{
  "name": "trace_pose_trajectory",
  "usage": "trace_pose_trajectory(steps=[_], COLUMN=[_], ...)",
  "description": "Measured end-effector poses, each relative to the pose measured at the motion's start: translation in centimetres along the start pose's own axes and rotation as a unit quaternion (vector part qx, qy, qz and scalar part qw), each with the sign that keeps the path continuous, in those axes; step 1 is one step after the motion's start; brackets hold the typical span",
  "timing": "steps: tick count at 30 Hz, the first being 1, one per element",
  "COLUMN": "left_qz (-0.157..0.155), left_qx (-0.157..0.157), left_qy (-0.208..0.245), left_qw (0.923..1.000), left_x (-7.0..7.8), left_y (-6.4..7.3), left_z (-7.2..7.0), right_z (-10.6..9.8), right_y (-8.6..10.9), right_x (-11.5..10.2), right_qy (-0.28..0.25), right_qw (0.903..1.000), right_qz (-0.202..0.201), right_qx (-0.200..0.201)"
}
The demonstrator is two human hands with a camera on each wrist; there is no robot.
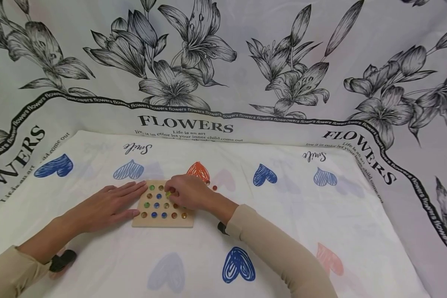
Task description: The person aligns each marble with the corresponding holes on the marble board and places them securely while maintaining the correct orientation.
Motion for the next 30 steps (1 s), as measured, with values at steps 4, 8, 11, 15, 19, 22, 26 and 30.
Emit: trace_pose_trajectory(steps=[4, 8, 11, 15, 19, 22, 26, 30], left_qz=[0.000, 0.001, 0.000, 0.001, 0.007, 0.007, 0.003, 0.004], left_qx=[-0.002, 0.000, 0.002, 0.002, 0.007, 0.008, 0.003, 0.003], left_qy=[0.004, 0.006, 0.005, 0.002, 0.000, -0.001, -0.002, -0.001], left_qw=[1.0000, 1.0000, 1.0000, 1.0000, 1.0000, 0.9999, 1.0000, 1.0000], left_x=[0.0, 0.0, -0.1, -0.1, 0.1, 0.2, 0.2, 0.2], left_y=[0.0, 0.0, 0.0, 0.0, 0.0, 0.0, 0.0, 0.0], left_z=[0.1, 0.0, 0.0, 0.0, -0.2, -0.3, -0.2, -0.3], right_z=[0.3, 0.4, 0.4, 0.4, -0.1, -0.8, -1.9, -2.8], right_y=[-0.1, -0.2, -0.2, -0.1, 0.2, 0.8, 1.7, 2.5], right_x=[-0.2, -0.2, -0.1, -0.2, 0.1, 0.7, 1.8, 3.3], right_qy=[0.005, 0.012, 0.015, 0.012, -0.003, -0.018, -0.035, -0.037], right_qw=[1.0000, 0.9999, 0.9999, 0.9999, 1.0000, 0.9997, 0.9989, 0.9979], right_qz=[0.000, 0.003, 0.005, 0.005, 0.005, 0.009, 0.023, 0.044], right_qx=[-0.005, -0.007, -0.006, -0.005, 0.003, 0.010, 0.019, 0.029])
Point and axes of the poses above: each hand's wrist, its own y-axis away from the middle knuckle, its own z-axis out of the palm, x = y × z, the point moved 8 cm from there along -y, towards the middle knuckle, and after that the axes turned 2 degrees about z, right-handed, at the moved point
